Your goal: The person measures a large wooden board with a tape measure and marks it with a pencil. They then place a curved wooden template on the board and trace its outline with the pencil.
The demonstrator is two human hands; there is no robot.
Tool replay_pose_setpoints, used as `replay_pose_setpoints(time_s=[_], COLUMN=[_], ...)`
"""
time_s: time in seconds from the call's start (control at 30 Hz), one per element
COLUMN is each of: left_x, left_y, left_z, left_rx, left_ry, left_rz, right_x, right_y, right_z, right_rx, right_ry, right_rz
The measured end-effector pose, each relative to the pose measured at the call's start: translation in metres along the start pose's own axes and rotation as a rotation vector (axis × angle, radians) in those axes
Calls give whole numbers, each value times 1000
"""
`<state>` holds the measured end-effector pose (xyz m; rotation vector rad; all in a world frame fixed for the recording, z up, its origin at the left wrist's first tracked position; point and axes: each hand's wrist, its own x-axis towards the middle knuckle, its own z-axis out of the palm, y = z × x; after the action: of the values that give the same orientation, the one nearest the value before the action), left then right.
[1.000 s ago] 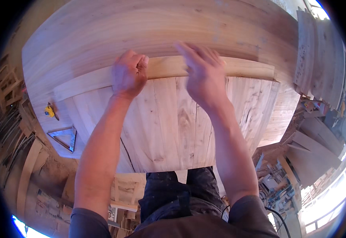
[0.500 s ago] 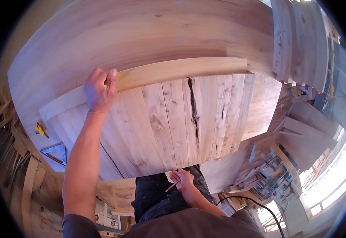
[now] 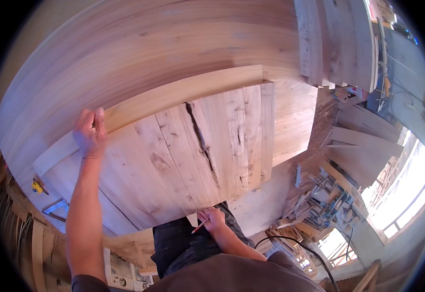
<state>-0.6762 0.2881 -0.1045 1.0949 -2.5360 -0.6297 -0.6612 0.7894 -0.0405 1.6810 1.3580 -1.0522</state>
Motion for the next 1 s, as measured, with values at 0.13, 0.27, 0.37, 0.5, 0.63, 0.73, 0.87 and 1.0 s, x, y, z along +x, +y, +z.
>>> replay_pose_setpoints(time_s=[0.13,0.27,0.37,0.5,0.63,0.73,0.87,1.0], left_x=[0,0,0,-2,-2,-2,4,10], left_y=[1,1,1,-2,-3,-2,2,14], left_z=[-3,-3,-1,1,2,1,-1,5], left_rx=[11,3,-22,-4,-8,11,44,-88], left_ry=[-23,-49,-43,-62,-55,-59,-54,-93], left_rz=[0,-35,-34,-48,-42,-39,-43,-154], right_x=[-1,24,54,79,71,52,23,8], right_y=[-23,-51,-67,-74,-78,-88,-108,-115], right_z=[-2,-22,-48,-70,-63,-49,-41,-33], right_rx=[-37,140,205,144,262,242,212,228], right_ry=[-13,201,70,15,-8,-77,-110,-123], right_rz=[-134,-240,-353,-334,-300,-331,-333,-311])
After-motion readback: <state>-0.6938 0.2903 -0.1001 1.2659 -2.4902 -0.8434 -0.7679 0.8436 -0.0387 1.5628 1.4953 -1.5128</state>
